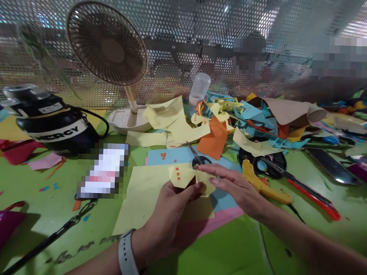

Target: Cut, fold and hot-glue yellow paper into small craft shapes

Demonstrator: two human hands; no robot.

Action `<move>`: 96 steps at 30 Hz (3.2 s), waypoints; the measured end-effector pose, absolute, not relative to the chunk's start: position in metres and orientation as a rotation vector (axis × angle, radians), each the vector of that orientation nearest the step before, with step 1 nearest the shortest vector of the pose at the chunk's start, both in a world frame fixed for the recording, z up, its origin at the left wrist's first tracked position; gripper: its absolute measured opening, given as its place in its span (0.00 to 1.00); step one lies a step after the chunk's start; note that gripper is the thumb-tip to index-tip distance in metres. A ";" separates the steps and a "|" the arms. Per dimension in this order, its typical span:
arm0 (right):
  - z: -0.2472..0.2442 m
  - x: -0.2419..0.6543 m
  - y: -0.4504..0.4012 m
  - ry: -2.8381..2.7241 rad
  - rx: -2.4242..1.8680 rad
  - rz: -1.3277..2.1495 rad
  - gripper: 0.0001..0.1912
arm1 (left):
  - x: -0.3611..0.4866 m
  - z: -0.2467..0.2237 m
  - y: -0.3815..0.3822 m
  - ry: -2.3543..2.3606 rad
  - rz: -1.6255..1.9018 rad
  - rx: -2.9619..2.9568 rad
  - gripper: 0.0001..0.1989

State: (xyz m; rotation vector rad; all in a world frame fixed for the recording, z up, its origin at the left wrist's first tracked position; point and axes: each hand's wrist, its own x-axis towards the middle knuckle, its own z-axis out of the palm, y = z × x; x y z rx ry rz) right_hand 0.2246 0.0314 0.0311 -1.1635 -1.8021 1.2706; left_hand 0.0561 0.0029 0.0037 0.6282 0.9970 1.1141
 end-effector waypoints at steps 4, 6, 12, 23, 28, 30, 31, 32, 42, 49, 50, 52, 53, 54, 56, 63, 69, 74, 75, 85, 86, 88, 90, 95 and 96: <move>0.028 0.223 0.029 -1.833 -1.162 1.247 0.17 | 0.056 0.005 0.002 1.005 1.135 0.644 0.08; 0.027 0.223 0.029 -1.861 -1.169 1.225 0.18 | 0.056 0.005 0.002 1.009 1.148 0.652 0.09; 0.020 0.221 0.028 -2.023 -1.134 0.993 0.21 | 0.053 0.000 0.001 0.971 1.153 0.701 0.08; 0.011 0.218 0.027 -2.317 -0.930 0.423 0.21 | 0.054 -0.003 0.002 1.004 1.146 0.726 0.09; 0.009 0.219 0.028 -2.126 -0.970 0.552 0.18 | 0.055 -0.002 0.001 0.968 1.151 0.714 0.12; 0.010 0.219 0.028 -2.068 -1.007 0.635 0.17 | 0.056 -0.004 0.000 0.960 1.147 0.725 0.12; 0.011 0.219 0.028 -2.049 -1.022 0.669 0.17 | 0.056 -0.005 -0.001 0.948 1.144 0.734 0.13; 0.011 0.218 0.027 -2.036 -1.036 0.701 0.17 | 0.056 -0.005 -0.001 0.932 1.141 0.741 0.13; 0.012 0.215 0.026 -1.930 -1.117 0.889 0.18 | 0.058 -0.004 -0.006 0.850 1.137 0.726 0.11; 0.013 0.214 0.025 -1.933 -1.117 0.928 0.18 | 0.056 -0.006 -0.007 0.906 1.119 0.733 0.11; 0.013 0.215 0.025 -1.930 -1.121 0.935 0.18 | 0.056 -0.006 -0.007 0.912 1.114 0.740 0.12; 0.015 0.215 0.024 -1.907 -1.138 0.967 0.19 | 0.056 -0.005 -0.006 0.921 1.110 0.751 0.13; 0.016 0.216 0.024 -1.888 -1.145 0.995 0.18 | 0.056 -0.005 -0.006 0.925 1.108 0.756 0.13; 0.016 0.216 0.025 -1.866 -1.145 1.032 0.17 | 0.056 -0.004 -0.006 0.930 1.105 0.760 0.14; 0.016 0.217 0.026 -1.816 -1.132 1.110 0.16 | 0.056 -0.003 -0.005 0.932 1.098 0.765 0.14; 0.013 0.213 0.027 -1.814 -1.106 1.026 0.16 | 0.058 -0.006 -0.006 0.859 1.084 0.753 0.15; 0.015 0.212 0.024 -1.899 -1.058 0.952 0.17 | 0.056 -0.007 -0.007 0.883 1.086 0.813 0.13; 0.048 0.229 0.034 -1.649 -1.022 1.019 0.21 | 0.055 -0.004 -0.006 0.943 1.077 0.813 0.13; 0.058 0.236 0.036 -1.578 -1.020 0.944 0.20 | 0.055 -0.003 -0.005 0.962 1.085 0.823 0.12; 0.081 0.342 -0.003 -1.998 -1.432 0.466 0.15 | 0.056 -0.005 -0.002 0.936 1.158 0.779 0.15; 0.068 0.349 -0.009 -2.153 -1.492 0.404 0.19 | 0.055 -0.006 -0.002 0.926 1.141 0.780 0.15; 0.043 0.357 -0.019 -2.273 -1.591 0.200 0.24 | 0.054 -0.007 -0.001 0.908 1.113 0.787 0.15; 0.026 0.357 -0.025 -2.327 -1.676 0.080 0.29 | 0.054 -0.007 0.000 0.912 1.118 0.796 0.15; 0.036 0.332 -0.023 -2.367 -1.552 0.000 0.25 | 0.055 -0.004 0.001 0.935 1.120 0.814 0.15; 0.042 0.323 -0.018 -2.333 -1.483 0.037 0.21 | 0.056 -0.003 0.001 0.941 1.107 0.823 0.15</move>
